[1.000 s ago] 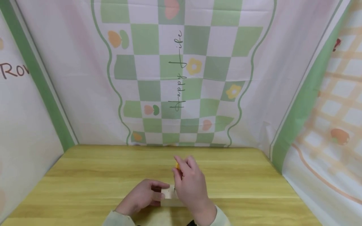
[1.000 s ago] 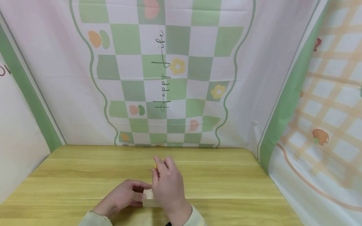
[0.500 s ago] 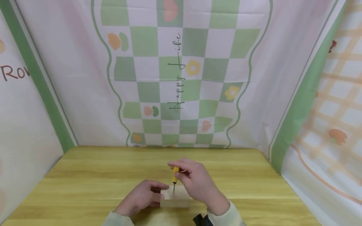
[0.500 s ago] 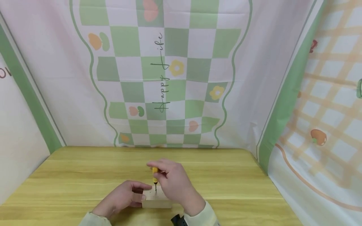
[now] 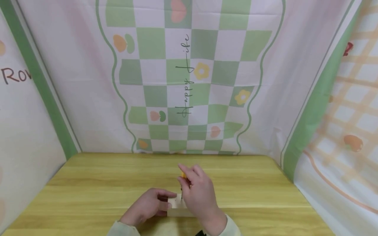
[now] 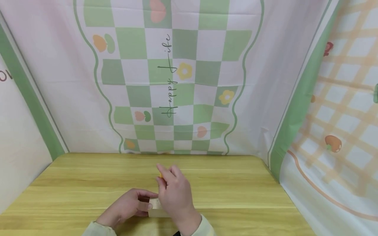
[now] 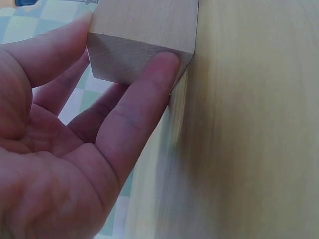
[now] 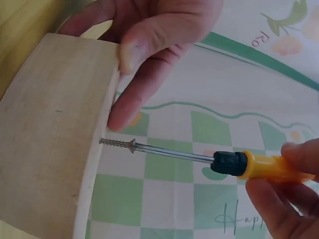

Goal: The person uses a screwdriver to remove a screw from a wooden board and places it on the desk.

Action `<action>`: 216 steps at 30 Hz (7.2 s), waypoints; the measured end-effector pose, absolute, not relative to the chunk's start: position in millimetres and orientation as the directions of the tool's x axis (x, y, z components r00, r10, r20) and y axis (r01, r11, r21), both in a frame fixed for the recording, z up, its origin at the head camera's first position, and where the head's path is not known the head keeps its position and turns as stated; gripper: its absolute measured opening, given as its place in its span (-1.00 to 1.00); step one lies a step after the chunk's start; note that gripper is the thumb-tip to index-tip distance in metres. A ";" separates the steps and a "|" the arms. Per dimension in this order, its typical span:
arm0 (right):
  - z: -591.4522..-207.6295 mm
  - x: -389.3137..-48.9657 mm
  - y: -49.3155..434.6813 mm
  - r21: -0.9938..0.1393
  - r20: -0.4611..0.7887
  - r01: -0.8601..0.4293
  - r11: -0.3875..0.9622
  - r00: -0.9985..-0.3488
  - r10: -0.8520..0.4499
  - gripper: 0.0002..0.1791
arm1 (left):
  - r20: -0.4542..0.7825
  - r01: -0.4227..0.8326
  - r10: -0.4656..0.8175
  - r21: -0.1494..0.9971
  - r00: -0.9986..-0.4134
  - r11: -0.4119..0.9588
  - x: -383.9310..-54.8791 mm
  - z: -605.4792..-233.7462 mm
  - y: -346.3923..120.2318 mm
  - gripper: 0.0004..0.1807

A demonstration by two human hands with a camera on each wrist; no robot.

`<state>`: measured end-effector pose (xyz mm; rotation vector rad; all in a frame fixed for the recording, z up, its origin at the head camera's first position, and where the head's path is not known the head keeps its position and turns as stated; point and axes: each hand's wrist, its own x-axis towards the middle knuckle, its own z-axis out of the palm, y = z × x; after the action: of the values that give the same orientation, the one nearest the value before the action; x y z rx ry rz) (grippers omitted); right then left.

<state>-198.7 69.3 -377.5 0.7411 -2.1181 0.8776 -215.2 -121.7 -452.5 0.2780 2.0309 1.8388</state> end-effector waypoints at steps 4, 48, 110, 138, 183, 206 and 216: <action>-378.1 -201.7 75.0 -0.423 0.750 -0.743 0.519 -0.608 -0.258 -0.58 | -0.154 -0.115 0.394 0.986 -0.906 0.121 -214.6 -451.1 -121.4 -0.61; -370.0 -200.7 79.4 -0.503 0.697 -0.703 0.503 -0.674 -0.244 -0.67 | -0.164 -0.116 0.380 0.983 -0.911 0.144 -216.1 -450.3 -120.3 -0.62; -371.9 -204.1 84.9 -0.512 0.684 -0.734 0.447 -0.663 -0.304 -0.64 | -0.177 -0.135 0.374 0.981 -0.910 0.137 -213.2 -450.7 -118.1 -0.60; -365.4 -207.0 91.8 -0.715 0.515 -0.614 0.334 -0.786 -0.342 -0.69 | -0.171 -0.124 0.363 0.981 -0.916 0.150 -212.0 -448.1 -116.3 -0.60; -372.8 -196.2 74.1 -0.492 0.750 -0.721 0.488 -0.636 -0.182 -0.69 | -0.148 -0.103 0.385 0.986 -0.911 0.134 -213.7 -452.0 -117.2 -0.62; -365.0 -195.0 78.4 -0.614 0.616 -0.625 0.482 -0.761 -0.202 -0.72 | -0.161 -0.121 0.382 0.985 -0.910 0.125 -214.0 -453.3 -117.7 -0.61; -372.7 -195.3 72.3 -0.540 0.722 -0.651 0.534 -0.684 -0.105 -0.71 | -0.174 -0.131 0.373 0.982 -0.911 0.140 -213.9 -449.8 -115.8 -0.60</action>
<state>-195.3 72.3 -372.7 0.6092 -2.1376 1.1112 -213.9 -115.8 -449.8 0.2329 2.0464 1.8250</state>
